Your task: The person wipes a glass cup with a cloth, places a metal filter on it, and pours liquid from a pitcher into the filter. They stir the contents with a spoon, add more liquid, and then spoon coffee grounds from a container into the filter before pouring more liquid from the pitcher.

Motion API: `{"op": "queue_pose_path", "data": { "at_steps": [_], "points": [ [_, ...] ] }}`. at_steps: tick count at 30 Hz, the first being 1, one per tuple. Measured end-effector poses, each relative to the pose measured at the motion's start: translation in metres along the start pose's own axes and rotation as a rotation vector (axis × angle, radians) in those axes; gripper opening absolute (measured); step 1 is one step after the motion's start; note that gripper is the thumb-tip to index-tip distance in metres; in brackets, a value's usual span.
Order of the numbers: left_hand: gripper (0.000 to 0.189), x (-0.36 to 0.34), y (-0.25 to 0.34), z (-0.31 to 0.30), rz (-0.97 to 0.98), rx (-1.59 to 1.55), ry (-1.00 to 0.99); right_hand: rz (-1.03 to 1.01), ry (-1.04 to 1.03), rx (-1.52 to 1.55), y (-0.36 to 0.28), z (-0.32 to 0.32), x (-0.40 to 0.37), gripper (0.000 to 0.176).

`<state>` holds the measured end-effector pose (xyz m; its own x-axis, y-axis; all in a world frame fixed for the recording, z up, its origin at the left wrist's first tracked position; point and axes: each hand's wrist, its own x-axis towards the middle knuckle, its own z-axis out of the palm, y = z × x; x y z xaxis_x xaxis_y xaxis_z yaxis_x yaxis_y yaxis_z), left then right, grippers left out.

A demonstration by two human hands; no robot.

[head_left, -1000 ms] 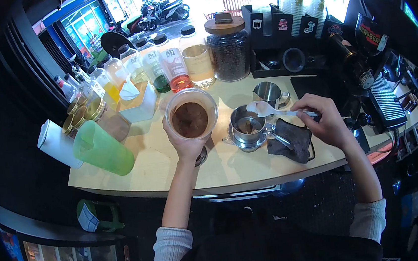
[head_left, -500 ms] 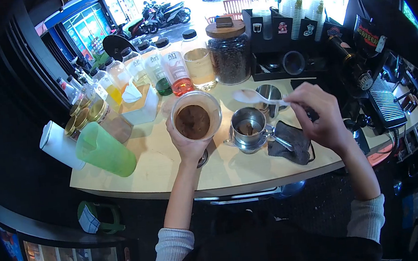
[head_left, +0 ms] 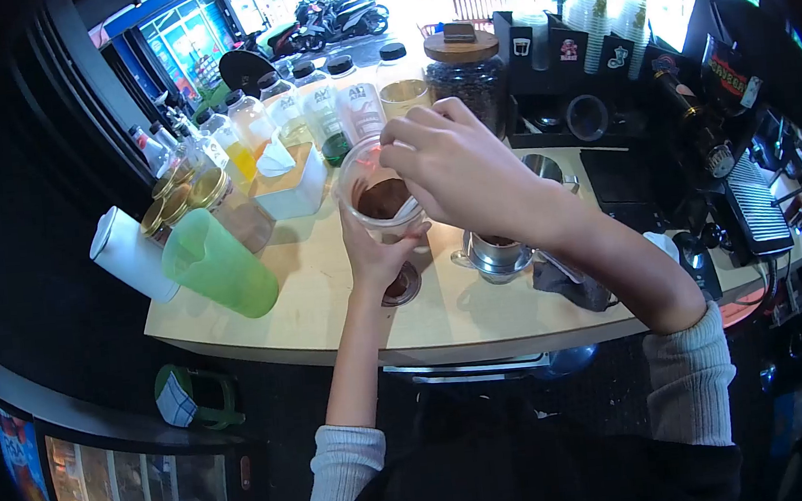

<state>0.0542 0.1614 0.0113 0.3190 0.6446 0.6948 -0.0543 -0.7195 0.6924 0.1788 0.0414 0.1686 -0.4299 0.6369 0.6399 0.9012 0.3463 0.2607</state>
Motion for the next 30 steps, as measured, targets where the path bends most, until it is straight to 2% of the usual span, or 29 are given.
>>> {"op": "queue_pose_path", "data": {
  "at_steps": [1,2,5,7,9,15,19,21,22,24,25,27,28,30],
  "points": [
    [0.100,0.003,0.001,-0.001,0.063,0.073,0.004,-0.001,0.082,-0.001,0.000,0.000,0.002,0.023],
    [0.097,0.005,0.002,-0.003,0.089,0.131,-0.002,0.012,0.123,0.059,0.000,-0.002,0.001,0.020],
    [0.096,0.015,0.000,-0.004,0.013,0.046,-0.037,0.028,0.179,0.118,-0.001,-0.011,-0.006,0.017],
    [0.094,0.023,-0.006,-0.003,-0.004,0.037,-0.004,0.063,0.153,0.153,-0.001,-0.015,-0.014,0.016],
    [0.093,0.032,-0.011,-0.005,-0.104,0.067,-0.030,0.102,0.130,0.181,0.002,-0.019,-0.019,0.015],
    [0.096,0.051,-0.033,0.007,-0.109,-0.156,-0.047,0.126,0.099,0.218,0.005,-0.021,-0.033,0.019],
    [0.098,0.035,-0.034,-0.008,-0.130,-0.114,-0.030,0.179,0.103,0.271,0.002,-0.025,-0.050,0.018],
    [0.094,0.003,-0.024,-0.026,-0.216,0.378,0.102,0.199,0.095,0.283,0.002,-0.029,-0.062,0.018],
    [0.094,-0.008,-0.015,-0.036,-0.217,0.382,0.103,0.238,0.071,0.312,0.001,-0.032,-0.068,0.018],
    [0.092,-0.029,0.004,-0.054,-0.307,0.323,-0.184,0.275,0.043,0.351,0.001,-0.033,-0.078,0.017],
    [0.092,-0.039,0.009,-0.059,-0.314,0.327,-0.182,0.302,0.024,0.354,0.001,-0.032,-0.082,0.017],
    [0.090,-0.053,0.017,-0.066,-0.288,0.363,-0.524,0.326,0.005,0.360,0.000,-0.031,-0.086,0.017],
    [0.096,-0.057,0.021,-0.066,-0.247,0.468,-0.551,0.325,0.001,0.366,0.000,-0.031,-0.087,0.016],
    [0.097,-0.058,0.022,-0.066,-0.272,0.473,-0.518,0.319,0.001,0.371,-0.002,-0.030,-0.087,0.016]
  ]
}}
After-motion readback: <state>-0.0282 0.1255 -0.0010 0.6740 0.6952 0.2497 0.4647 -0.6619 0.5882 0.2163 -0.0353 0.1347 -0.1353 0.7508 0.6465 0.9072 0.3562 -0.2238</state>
